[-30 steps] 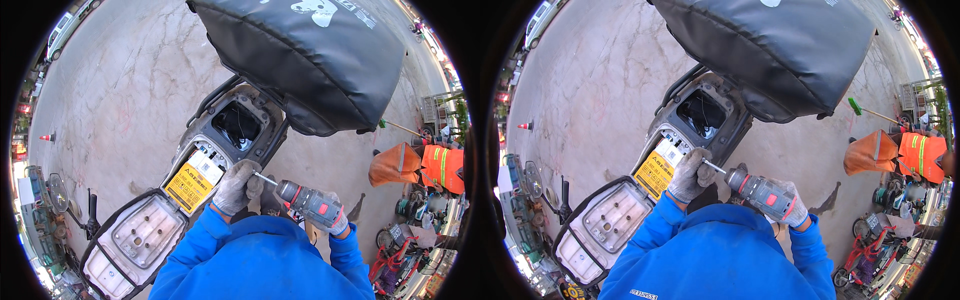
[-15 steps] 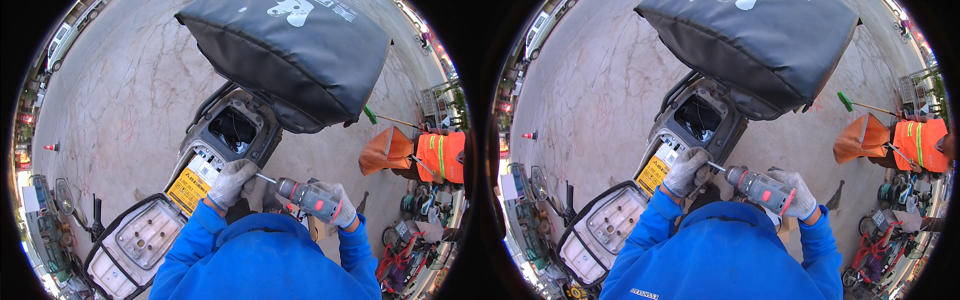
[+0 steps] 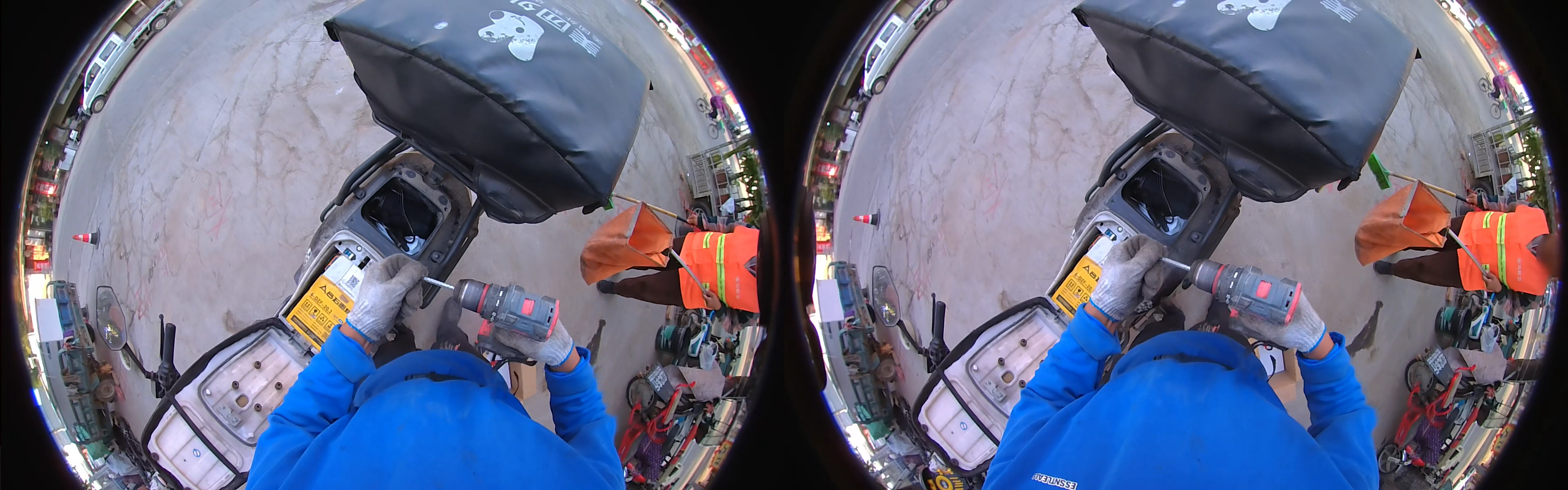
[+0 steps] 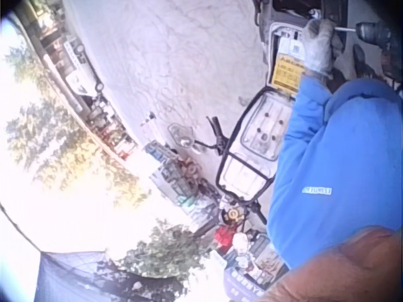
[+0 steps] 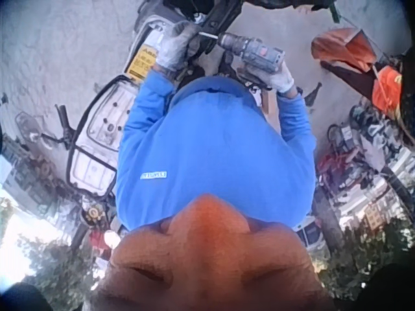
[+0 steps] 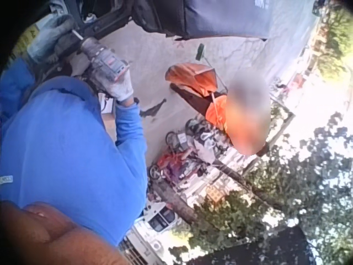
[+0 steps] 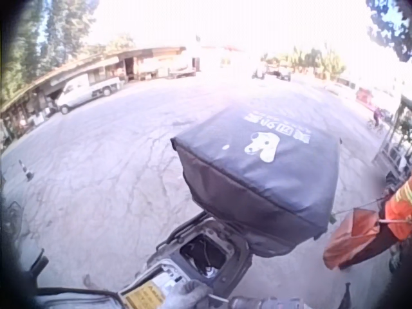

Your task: The person uses a cordless drill to remove and reinstall screws on the rear storage compartment of a scooter. They open the compartment, remove a plastic cover, place it back, and then secure the compartment with screws.

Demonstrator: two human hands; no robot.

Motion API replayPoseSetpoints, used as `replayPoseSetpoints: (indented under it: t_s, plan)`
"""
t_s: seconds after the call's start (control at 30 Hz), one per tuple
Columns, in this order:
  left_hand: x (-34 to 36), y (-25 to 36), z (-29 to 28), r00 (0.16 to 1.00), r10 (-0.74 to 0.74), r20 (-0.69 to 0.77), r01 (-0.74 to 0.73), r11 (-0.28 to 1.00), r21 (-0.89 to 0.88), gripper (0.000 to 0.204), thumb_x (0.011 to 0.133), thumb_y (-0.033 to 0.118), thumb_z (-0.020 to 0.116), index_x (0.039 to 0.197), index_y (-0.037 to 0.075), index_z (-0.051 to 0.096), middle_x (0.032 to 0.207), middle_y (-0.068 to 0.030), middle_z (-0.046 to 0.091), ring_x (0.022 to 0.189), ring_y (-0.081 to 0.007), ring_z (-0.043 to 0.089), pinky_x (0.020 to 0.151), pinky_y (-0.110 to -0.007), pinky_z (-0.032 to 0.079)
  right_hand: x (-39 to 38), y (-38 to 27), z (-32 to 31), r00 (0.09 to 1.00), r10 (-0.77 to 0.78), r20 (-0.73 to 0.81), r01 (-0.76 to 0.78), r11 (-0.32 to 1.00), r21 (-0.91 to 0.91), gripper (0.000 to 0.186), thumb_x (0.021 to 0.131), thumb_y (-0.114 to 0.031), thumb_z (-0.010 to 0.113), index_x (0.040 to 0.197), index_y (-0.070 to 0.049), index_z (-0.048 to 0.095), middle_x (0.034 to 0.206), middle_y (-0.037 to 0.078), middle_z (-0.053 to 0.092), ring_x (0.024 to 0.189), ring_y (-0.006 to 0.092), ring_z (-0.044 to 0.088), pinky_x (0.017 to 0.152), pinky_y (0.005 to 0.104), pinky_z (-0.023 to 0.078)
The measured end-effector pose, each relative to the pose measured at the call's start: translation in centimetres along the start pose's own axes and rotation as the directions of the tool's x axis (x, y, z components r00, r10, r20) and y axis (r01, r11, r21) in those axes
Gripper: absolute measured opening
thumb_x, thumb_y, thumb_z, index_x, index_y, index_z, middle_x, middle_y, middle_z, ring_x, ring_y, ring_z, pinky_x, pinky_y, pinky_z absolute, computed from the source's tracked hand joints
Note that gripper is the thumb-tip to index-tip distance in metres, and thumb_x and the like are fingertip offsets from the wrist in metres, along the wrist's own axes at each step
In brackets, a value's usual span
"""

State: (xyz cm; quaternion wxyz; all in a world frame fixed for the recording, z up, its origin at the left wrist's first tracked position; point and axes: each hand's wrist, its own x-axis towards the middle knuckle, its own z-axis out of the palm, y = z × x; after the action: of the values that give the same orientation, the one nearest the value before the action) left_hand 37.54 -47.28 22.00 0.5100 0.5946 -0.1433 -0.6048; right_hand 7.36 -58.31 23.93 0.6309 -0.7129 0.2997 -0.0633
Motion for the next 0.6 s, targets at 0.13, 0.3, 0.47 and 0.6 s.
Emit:
replayPoseSetpoints:
  t_s: [0.13,0.3,0.47,0.6]
  plan:
    - [-1.1,0.7,-1.6,0.998,0.002,-0.063,-0.007,0.997,-0.083,0.022,0.105,0.024,0.068,0.106,0.002,0.07,0.069,-0.0013,0.063,0.055,-0.0091,0.055,0.049,-0.024,0.042,0.7,-0.4,3.3,0.991,0.115,-0.073,-0.098,0.974,0.205,0.037,0.088,-0.012,0.085,0.122,-0.008,0.074,0.107,0.008,0.078,0.095,0.0191,0.073,0.091,0.0384,0.061]
    - [-0.2,-1.0,-1.8,0.986,0.032,-0.162,-0.111,0.854,-0.508,0.016,0.107,0.018,0.064,0.104,0.003,0.067,0.065,0.0018,0.051,0.051,-0.0089,0.044,0.046,-0.024,0.035,2.4,-3.1,5.9,0.975,-0.177,-0.133,0.178,0.984,-0.001,0.035,0.086,-0.007,0.08,0.12,-0.006,0.075,0.109,0.01,0.078,0.096,0.0171,0.072,0.092,0.0361,0.06]
    - [0.1,-1.5,-0.9,0.993,0.086,-0.078,-0.115,0.657,-0.745,0.021,0.108,0.032,0.066,0.108,0.011,0.061,0.064,0.0071,0.043,0.052,-0.0072,0.038,0.048,-0.024,0.036,2.8,-3.1,8.2,0.977,-0.029,-0.211,0.053,0.992,0.112,0.032,0.086,-0.01,0.08,0.115,-0.003,0.07,0.097,0.005,0.075,0.088,0.0143,0.068,0.089,0.0354,0.06]
    - [1.3,-2.5,-3.8,0.967,0.255,-0.002,-0.131,0.493,-0.86,0.025,0.111,0.033,0.064,0.121,0.01,0.063,0.071,0.0076,0.053,0.057,-0.0037,0.044,0.05,-0.021,0.038,4.2,-2.9,10.3,0.968,-0.074,-0.242,0.105,0.987,0.118,0.039,0.086,-0.013,0.081,0.122,-0.004,0.069,0.103,0.009,0.076,0.092,0.0161,0.069,0.09,0.0362,0.06]
